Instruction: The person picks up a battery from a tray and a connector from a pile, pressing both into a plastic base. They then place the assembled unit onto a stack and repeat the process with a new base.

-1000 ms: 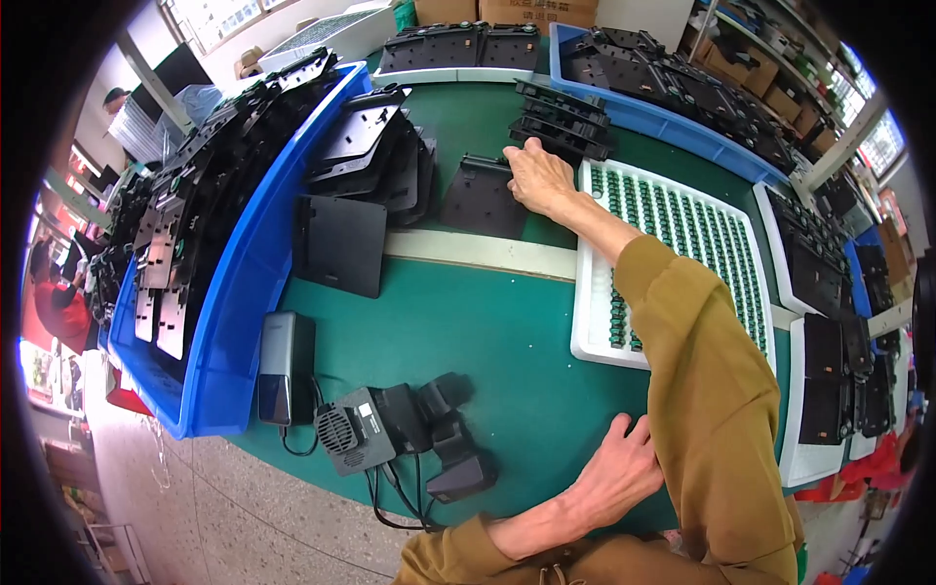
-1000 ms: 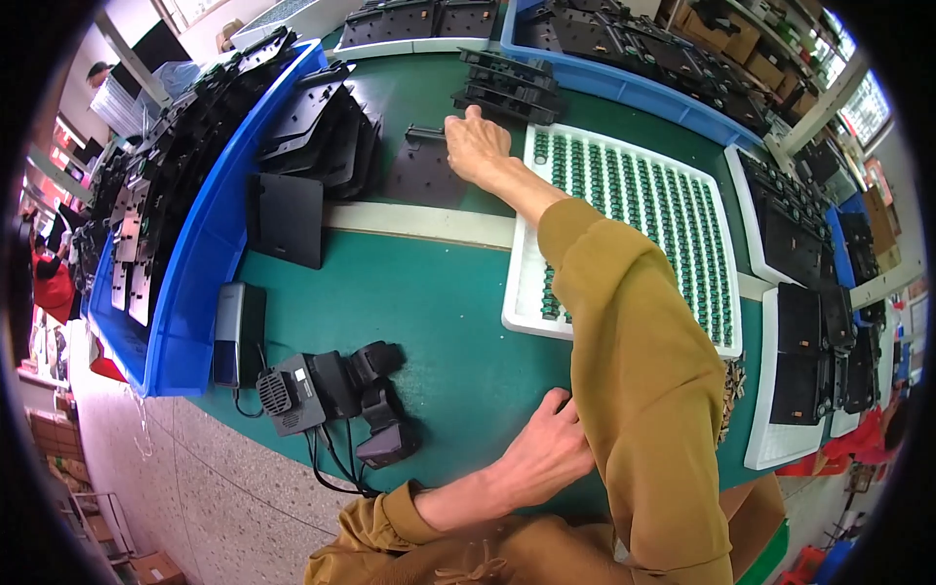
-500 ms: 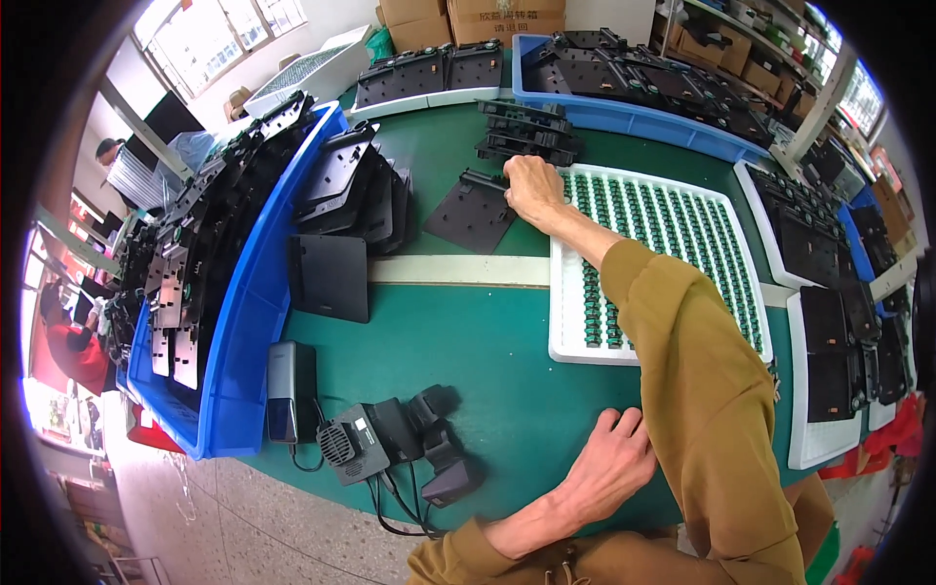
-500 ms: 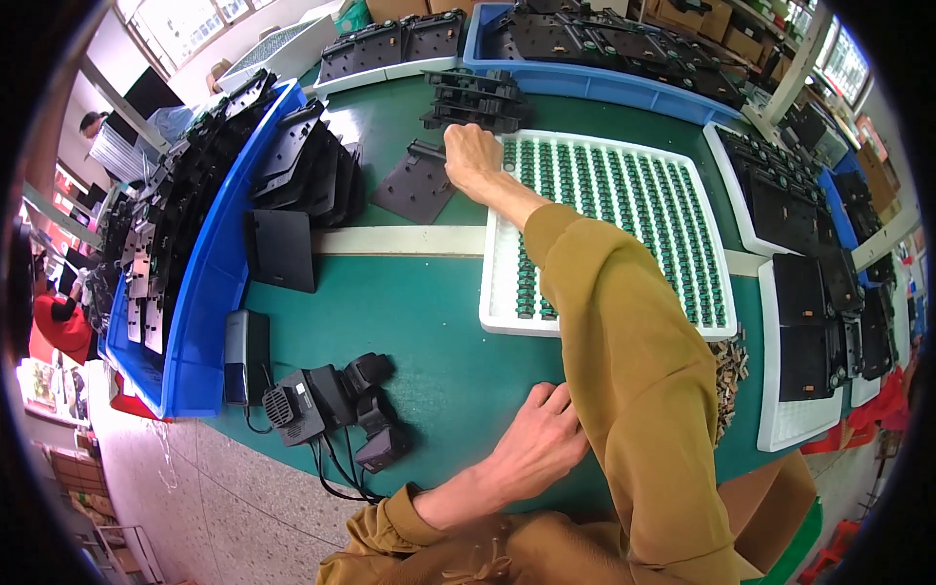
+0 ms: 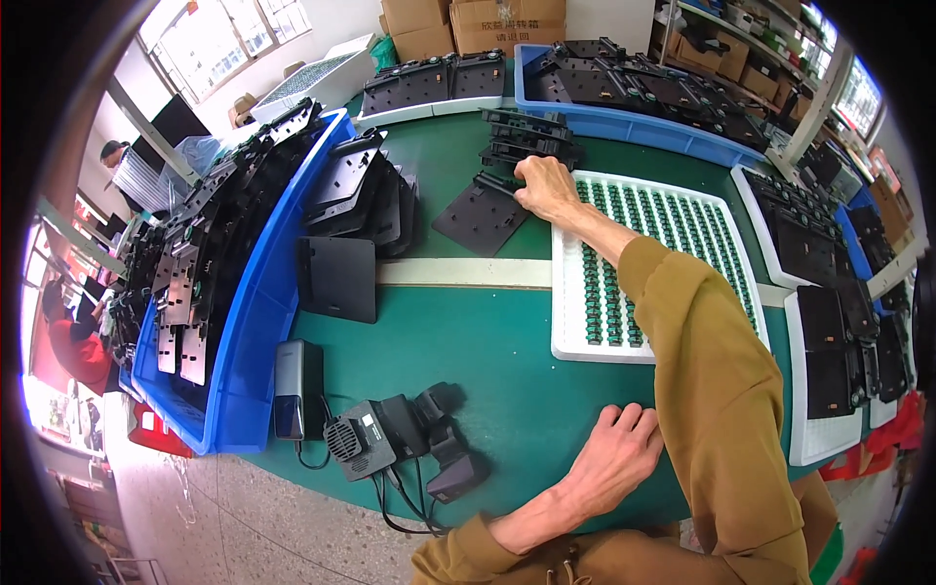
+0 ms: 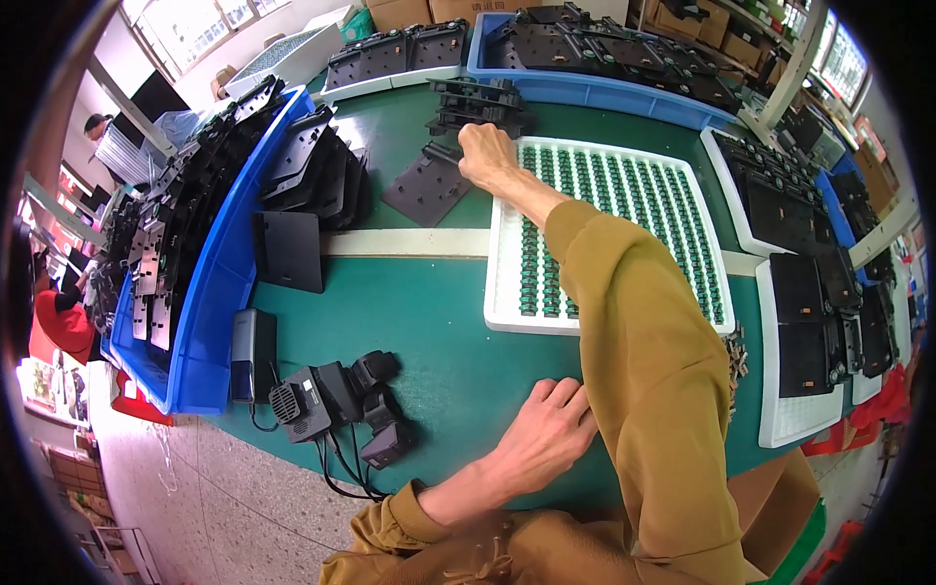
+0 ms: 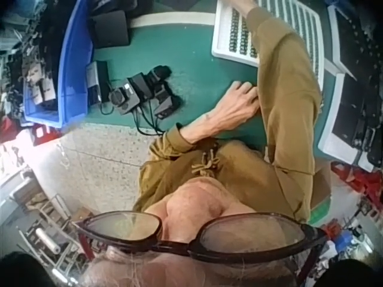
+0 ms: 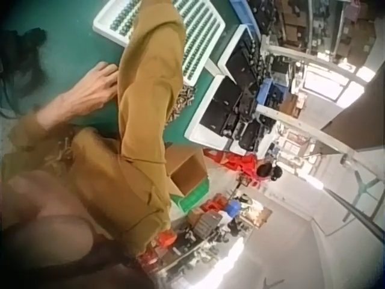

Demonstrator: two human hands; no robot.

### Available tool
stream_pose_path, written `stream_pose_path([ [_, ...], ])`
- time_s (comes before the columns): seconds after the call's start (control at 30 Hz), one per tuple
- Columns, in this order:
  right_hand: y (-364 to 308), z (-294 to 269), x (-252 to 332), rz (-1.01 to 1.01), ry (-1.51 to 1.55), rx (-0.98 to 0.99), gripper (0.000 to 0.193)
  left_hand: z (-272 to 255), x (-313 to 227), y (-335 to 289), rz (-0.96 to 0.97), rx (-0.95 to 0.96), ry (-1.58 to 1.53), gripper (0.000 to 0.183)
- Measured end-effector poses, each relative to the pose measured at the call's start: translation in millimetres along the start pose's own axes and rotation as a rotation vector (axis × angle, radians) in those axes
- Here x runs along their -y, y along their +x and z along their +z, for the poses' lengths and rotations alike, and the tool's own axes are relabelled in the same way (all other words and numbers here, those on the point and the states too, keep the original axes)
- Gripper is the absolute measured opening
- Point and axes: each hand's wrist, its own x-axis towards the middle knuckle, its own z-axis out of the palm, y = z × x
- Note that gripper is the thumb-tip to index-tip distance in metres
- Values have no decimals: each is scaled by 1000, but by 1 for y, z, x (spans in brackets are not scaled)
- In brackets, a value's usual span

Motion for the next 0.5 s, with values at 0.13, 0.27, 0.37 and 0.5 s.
stream_pose_path([
  [0.13,-1,-5,12,-45,-94,89,25,1,1,0,-6,3,-30,37],
  [0.27,1,-3,10,-8,-21,59,23,3,0,-1,4,-26,-27,37],
  [0.37,2,-6,2,26,58,64,26,-2,-2,1,-11,24,-38,34],
  [0.5,2,-25,10,154,248,198,23,-7,-2,0,-18,85,-16,32],
])
